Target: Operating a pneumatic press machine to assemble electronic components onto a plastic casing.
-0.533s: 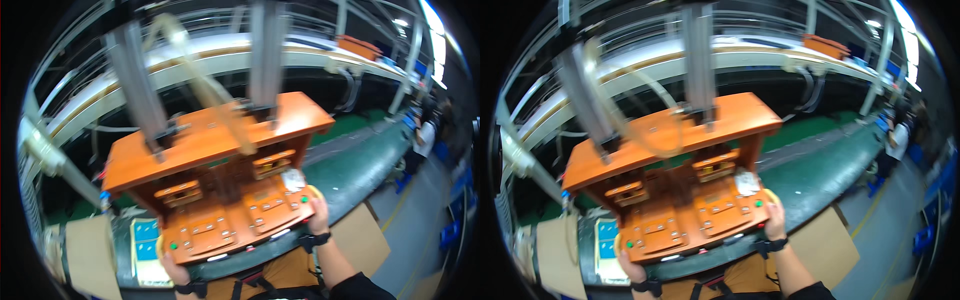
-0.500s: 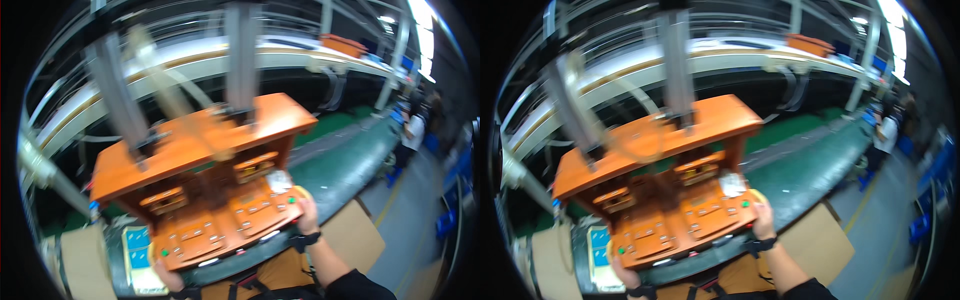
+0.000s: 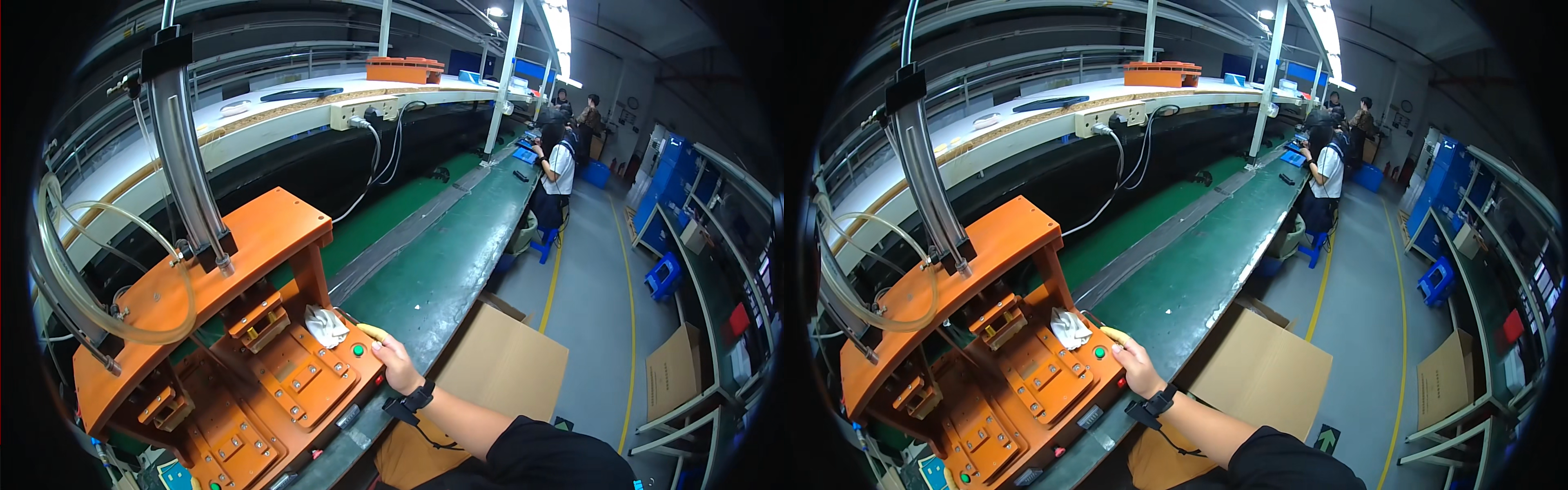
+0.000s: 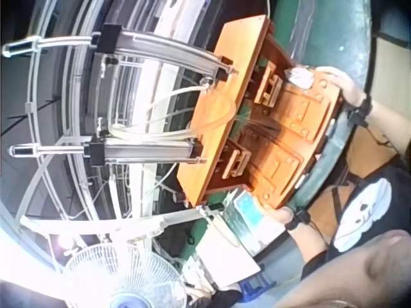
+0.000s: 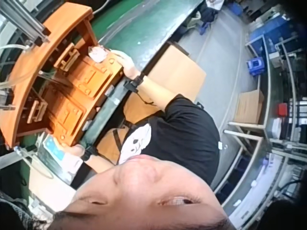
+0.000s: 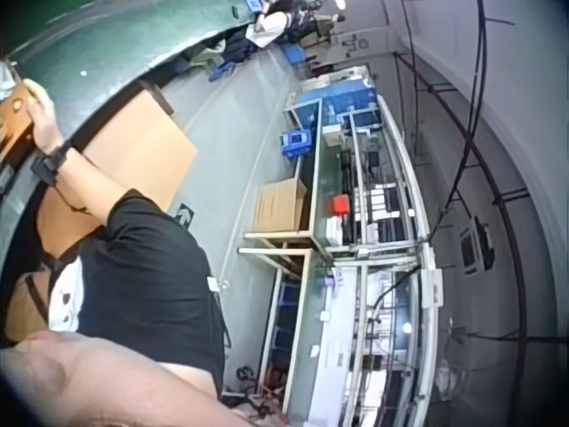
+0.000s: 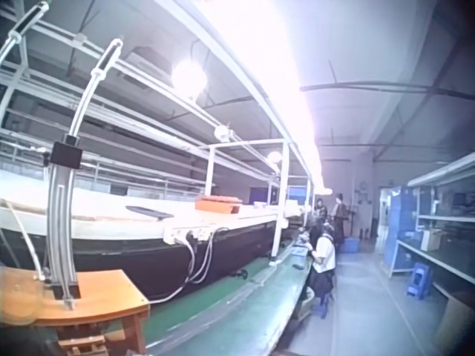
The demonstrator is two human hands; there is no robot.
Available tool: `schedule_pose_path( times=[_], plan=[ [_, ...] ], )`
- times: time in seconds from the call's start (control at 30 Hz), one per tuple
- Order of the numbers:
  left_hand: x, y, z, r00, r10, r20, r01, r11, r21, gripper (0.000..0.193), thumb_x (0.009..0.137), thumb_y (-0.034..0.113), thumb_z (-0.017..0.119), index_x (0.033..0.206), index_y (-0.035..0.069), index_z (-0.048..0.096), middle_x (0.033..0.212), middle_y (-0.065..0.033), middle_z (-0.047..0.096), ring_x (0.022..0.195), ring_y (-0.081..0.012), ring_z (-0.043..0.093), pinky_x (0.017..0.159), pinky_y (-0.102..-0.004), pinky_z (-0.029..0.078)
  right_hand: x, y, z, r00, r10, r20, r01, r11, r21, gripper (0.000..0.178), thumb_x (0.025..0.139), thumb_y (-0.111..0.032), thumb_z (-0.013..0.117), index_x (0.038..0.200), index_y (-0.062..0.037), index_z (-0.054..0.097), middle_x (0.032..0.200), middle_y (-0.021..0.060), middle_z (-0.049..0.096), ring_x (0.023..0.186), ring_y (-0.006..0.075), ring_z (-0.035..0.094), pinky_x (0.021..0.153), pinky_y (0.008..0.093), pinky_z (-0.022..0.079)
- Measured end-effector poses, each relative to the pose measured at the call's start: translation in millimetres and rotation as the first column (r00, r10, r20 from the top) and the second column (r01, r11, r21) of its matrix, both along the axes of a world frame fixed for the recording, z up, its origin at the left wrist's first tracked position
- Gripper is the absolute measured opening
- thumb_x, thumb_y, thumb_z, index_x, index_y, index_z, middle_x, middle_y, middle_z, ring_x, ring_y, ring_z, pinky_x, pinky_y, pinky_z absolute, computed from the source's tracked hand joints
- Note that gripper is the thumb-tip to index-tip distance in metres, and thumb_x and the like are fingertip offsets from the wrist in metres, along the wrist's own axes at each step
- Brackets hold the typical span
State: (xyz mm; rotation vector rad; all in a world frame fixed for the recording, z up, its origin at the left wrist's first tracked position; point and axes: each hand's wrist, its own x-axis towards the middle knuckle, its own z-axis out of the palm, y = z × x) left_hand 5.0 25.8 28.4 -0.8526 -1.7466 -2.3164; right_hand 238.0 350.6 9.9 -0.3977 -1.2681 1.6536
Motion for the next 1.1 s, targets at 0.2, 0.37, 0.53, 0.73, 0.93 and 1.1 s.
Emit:
schedule_pose_path(
  times=[0.2, 0.37, 0.53, 0.73, 0.93, 1.1],
  plan=[
    [5, -1, 6, 1.0, -0.002, 0.013, 0.002, 1.0, 0.001, 0.063, 0.099, 0.043, 0.038, 0.138, -0.007, 0.042, 0.142, -0.0257, 0.043, 0.128, -0.0384, 0.046, 0.107, -0.0493, 0.037, 1, -2, 4, 1.0, 0.008, -0.002, -0.008, 1.0, -0.01, 0.047, 0.098, -0.016, 0.042, 0.139, 0.0051, 0.041, 0.131, 0.0126, 0.055, 0.119, 0.0161, 0.053, 0.103, 0.029, 0.04],
    [6, -1, 8, 1.0, 0.027, -0.008, -0.027, 0.999, -0.018, 0.061, 0.1, 0.041, 0.039, 0.137, -0.008, 0.042, 0.142, -0.0257, 0.043, 0.128, -0.0381, 0.046, 0.107, -0.0488, 0.037, 0, 0, 0, 1.0, -0.008, 0.016, 0.008, 1.0, 0.012, 0.047, 0.097, -0.017, 0.043, 0.139, 0.0058, 0.041, 0.132, 0.0133, 0.055, 0.12, 0.0171, 0.053, 0.104, 0.0296, 0.039],
    [3, -4, 7, 1.0, -0.016, -0.005, 0.016, 1.0, 0.017, 0.057, 0.1, 0.036, 0.04, 0.137, -0.008, 0.043, 0.143, -0.025, 0.043, 0.129, -0.0374, 0.045, 0.107, -0.049, 0.037, -2, -4, 4, 0.999, -0.019, 0.026, 0.019, 1.0, 0.01, 0.048, 0.096, -0.017, 0.043, 0.138, 0.0068, 0.041, 0.132, 0.0148, 0.055, 0.12, 0.0185, 0.054, 0.104, 0.0302, 0.04],
    [3, -4, 5, 0.996, -0.008, 0.085, 0.003, 0.999, 0.054, 0.052, 0.1, 0.03, 0.04, 0.137, -0.006, 0.044, 0.144, -0.0229, 0.043, 0.131, -0.0356, 0.043, 0.11, -0.0462, 0.034, 0, -2, 1, 1.0, -0.011, -0.02, 0.011, 1.0, -0.008, 0.045, 0.097, -0.013, 0.044, 0.137, 0.0058, 0.044, 0.127, 0.0127, 0.057, 0.115, 0.016, 0.055, 0.102, 0.0289, 0.041],
    [5, -5, -1, 0.985, -0.066, 0.161, 0.036, 0.983, 0.177, 0.052, 0.097, 0.027, 0.04, 0.139, -0.003, 0.041, 0.139, -0.0209, 0.046, 0.127, -0.0325, 0.047, 0.106, -0.0444, 0.04, -8, -4, 2, 0.999, -0.052, -0.014, 0.052, 0.999, 0.011, 0.044, 0.096, -0.014, 0.046, 0.136, 0.0061, 0.046, 0.128, 0.0128, 0.057, 0.116, 0.0168, 0.054, 0.103, 0.029, 0.039],
    [-7, -9, -20, 0.987, -0.007, 0.162, -0.006, 0.996, 0.083, 0.052, 0.095, 0.025, 0.04, 0.139, -0.004, 0.04, 0.137, -0.0198, 0.045, 0.125, -0.0295, 0.048, 0.107, -0.0415, 0.037, 1, -3, 5, 0.996, -0.076, -0.041, 0.078, 0.996, 0.039, 0.047, 0.094, -0.016, 0.048, 0.135, 0.0076, 0.045, 0.128, 0.0164, 0.057, 0.115, 0.0217, 0.057, 0.102, 0.0335, 0.042]
  ],
)
